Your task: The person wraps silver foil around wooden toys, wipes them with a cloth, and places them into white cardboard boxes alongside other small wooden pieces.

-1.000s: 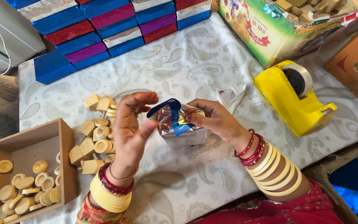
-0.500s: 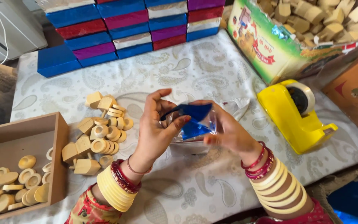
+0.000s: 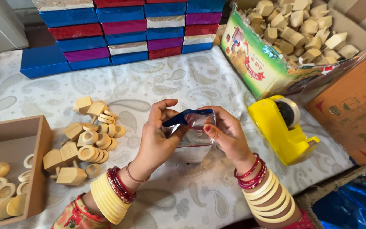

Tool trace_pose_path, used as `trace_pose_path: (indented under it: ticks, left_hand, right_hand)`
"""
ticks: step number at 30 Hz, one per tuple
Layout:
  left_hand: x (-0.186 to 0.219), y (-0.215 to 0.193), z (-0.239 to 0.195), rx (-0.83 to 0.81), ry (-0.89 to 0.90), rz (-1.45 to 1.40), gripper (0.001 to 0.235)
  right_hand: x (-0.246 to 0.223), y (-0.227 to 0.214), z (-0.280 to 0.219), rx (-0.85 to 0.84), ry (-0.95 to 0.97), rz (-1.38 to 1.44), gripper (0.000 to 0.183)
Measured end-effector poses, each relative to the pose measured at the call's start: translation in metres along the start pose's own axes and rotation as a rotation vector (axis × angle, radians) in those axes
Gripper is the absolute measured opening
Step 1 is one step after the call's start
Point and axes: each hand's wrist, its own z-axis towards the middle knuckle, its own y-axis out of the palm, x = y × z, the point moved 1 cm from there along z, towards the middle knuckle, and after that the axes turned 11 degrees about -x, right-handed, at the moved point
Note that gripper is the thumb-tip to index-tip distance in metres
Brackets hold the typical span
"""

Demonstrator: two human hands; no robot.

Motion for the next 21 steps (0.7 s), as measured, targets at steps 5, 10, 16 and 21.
trace_pose_path:
  ticks: [5,10,16,21]
  left_hand:
    - [-0.006,0.003,0.0,0.082,0.014,0.028,0.058]
    - [-0.003,0.007,-0.002,0.108,-0.055,-0.043,0.06]
    - [-0.011,0.008,0.0,0.19,-0.016,0.027,0.06]
    - [-0.013,0.008,-0.001,0.222,0.013,0.075,0.058]
  right_hand:
    - [-0.007,0.007,0.005,-0.044,-0.038,-0.029,0.035]
    - [0.014,0.01,0.002,0.096,0.007,-0.005,0.022]
    - [0.017,0.006,-0.004,0.181,-0.254,-0.28,0.015]
    - [-0.004,0.028,0.008,0.237,-0.159,-0.21,0.039]
